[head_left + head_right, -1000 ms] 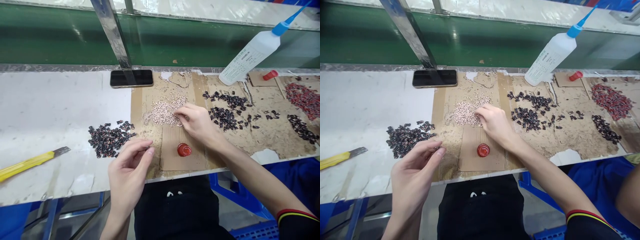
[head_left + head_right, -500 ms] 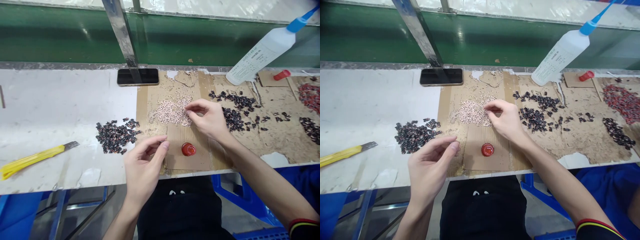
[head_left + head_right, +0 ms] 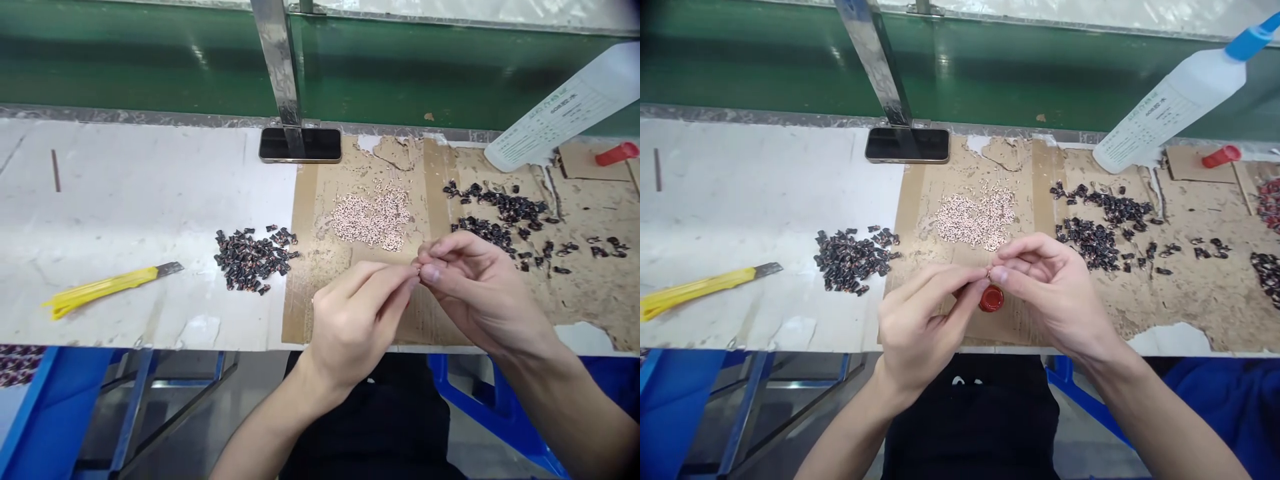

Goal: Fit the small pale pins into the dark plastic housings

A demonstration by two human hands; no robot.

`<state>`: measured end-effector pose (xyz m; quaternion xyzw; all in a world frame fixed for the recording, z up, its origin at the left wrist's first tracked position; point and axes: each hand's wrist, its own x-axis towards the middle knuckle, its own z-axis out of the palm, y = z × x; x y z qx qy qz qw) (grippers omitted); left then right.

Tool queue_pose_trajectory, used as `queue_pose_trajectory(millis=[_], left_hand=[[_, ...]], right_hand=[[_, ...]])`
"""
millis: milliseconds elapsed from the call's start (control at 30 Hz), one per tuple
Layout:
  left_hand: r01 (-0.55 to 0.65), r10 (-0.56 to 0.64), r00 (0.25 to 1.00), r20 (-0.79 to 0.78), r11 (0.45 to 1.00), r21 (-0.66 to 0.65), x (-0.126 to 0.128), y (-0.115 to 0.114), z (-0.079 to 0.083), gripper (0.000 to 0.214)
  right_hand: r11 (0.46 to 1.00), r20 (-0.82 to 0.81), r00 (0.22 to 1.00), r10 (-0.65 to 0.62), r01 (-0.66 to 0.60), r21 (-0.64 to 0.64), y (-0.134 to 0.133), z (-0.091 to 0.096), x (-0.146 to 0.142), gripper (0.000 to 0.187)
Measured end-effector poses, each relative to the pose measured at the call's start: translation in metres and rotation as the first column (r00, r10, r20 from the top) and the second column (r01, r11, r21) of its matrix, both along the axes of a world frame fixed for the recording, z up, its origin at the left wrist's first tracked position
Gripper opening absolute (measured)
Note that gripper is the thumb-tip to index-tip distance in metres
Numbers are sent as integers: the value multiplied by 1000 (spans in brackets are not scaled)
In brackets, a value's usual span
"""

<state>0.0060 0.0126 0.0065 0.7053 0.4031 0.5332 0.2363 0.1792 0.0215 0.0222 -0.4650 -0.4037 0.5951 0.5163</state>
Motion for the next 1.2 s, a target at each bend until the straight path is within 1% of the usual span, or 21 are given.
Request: queue_pose_trajectory(millis=[100, 200, 300, 433, 567, 667, 700, 767, 867, 933, 967, 1033, 1200], left_hand=[[13, -14, 1000, -19, 998, -59, -1, -3, 1, 18], [46, -39, 998, 48, 984, -172, -1, -6, 3, 16], [72, -46, 992, 117, 971, -230, -1, -9, 2, 14], [94, -57, 986, 155, 966, -242, 0, -13, 0, 15], [104, -66, 984, 164, 967, -234, 2, -18, -1, 14], [96, -56, 986, 158, 962, -256, -1, -22, -1, 12], [83, -42, 988, 151, 957, -277, -3, -23, -1, 12], [33, 10, 992, 124, 939, -343, -11, -25, -3, 10], [-24, 77, 992, 100, 893, -450, -23, -27, -7, 17], [-20, 88, 989, 118, 875, -484, -28, -28, -10, 23], [-18, 93, 988, 127, 871, -491, -29, -29, -11, 25], [-16, 108, 982, 153, 861, -509, -30, -29, -13, 26], [6, 185, 948, 258, 802, -597, -30, -31, -13, 19]], right_hand=[[996, 71, 997, -43, 37, 85, -6, -4, -2, 19], [987, 191, 981, -36, 4, 164, -13, -6, -2, 16], [981, 258, 966, -20, -31, 191, -20, -6, -2, 16], [973, 307, 951, -45, -28, 230, -27, -6, -3, 19], [973, 363, 931, -39, -48, 228, -35, -7, -3, 16], [968, 441, 896, -46, -68, 240, -43, -8, 2, 15], [963, 497, 865, -71, -71, 260, -45, -8, 5, 16], [943, 642, 756, -131, -105, 316, -50, -10, 12, 17], [903, 827, 534, -175, -247, 351, -54, -13, 19, 21], [875, 886, 425, -185, -340, 345, -54, -15, 19, 23], [861, 901, 389, -193, -372, 346, -53, -16, 18, 24], [841, 914, 351, -205, -414, 348, -52, -18, 16, 26], [817, 922, 315, -226, -455, 355, -49, -20, 14, 31]])
